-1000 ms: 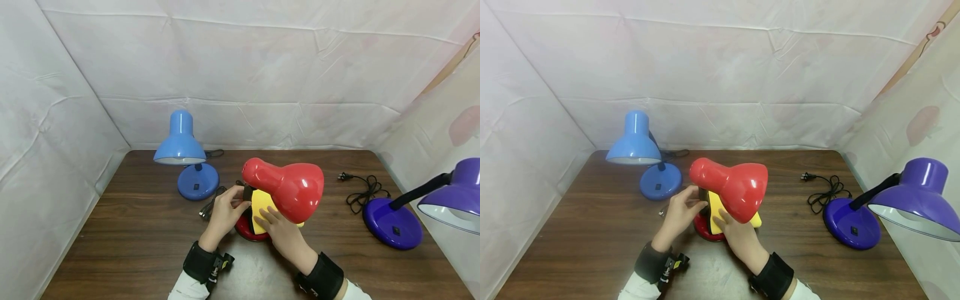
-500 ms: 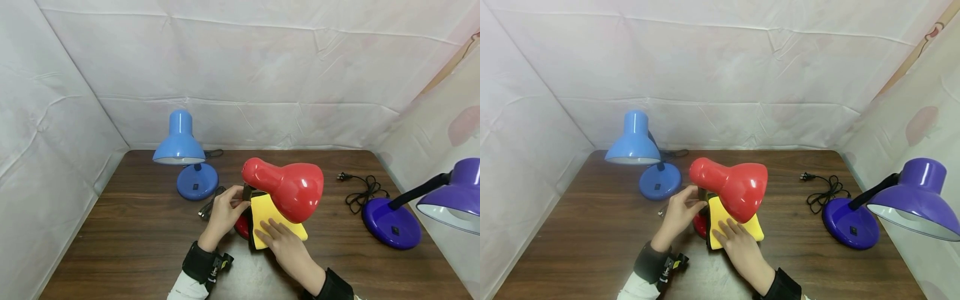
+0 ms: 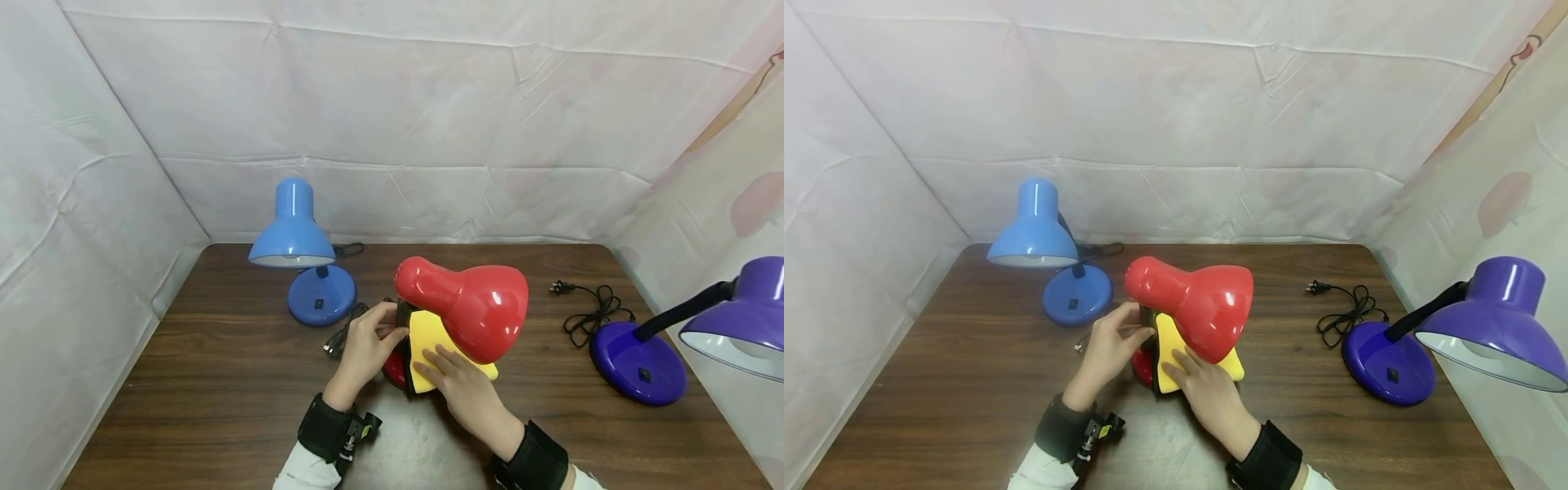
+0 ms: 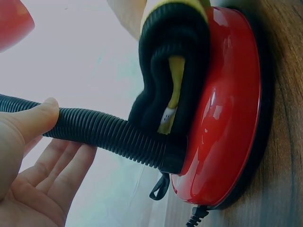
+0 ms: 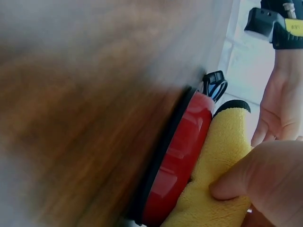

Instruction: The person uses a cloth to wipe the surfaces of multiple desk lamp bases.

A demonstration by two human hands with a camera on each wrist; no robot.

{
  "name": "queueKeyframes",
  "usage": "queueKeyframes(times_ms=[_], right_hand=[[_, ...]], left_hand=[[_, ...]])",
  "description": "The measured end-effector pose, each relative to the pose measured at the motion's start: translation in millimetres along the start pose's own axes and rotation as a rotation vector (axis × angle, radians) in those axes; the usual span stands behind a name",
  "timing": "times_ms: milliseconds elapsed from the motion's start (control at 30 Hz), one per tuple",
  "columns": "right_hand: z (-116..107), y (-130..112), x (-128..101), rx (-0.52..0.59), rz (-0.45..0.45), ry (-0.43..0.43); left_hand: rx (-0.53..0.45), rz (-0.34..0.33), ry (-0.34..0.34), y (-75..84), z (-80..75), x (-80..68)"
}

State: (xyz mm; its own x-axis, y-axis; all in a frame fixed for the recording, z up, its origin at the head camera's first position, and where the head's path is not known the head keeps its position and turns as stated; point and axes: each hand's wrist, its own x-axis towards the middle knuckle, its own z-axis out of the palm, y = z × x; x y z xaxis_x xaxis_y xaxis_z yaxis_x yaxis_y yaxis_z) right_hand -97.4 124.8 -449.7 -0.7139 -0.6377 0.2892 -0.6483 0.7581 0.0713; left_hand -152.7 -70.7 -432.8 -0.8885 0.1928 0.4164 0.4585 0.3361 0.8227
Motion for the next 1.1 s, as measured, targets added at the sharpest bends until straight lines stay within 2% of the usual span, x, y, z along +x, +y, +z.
queueKeyframes(times_ms=[400,733,900,1100], right_hand=[[15.2,19.4,25.3,-0.111,-0.024,0.139],[14.2,30.7,39.3,-0.102,-0.041,0.161],[12.5,31.6,43.0,-0.151,-0.05,0.18],[10.5,28.4,43.6,-0.16,-0.045,0.143]], left_hand=[[0.031,0.004,0.01,1.8,0.0,-1.2],[0.049,-0.002,0.022,2.7,0.6,-1.9],[0.027,0.008,0.021,1.7,1.0,-2.0],[0.021,0.013,0.021,-0.3,1.5,-2.2]])
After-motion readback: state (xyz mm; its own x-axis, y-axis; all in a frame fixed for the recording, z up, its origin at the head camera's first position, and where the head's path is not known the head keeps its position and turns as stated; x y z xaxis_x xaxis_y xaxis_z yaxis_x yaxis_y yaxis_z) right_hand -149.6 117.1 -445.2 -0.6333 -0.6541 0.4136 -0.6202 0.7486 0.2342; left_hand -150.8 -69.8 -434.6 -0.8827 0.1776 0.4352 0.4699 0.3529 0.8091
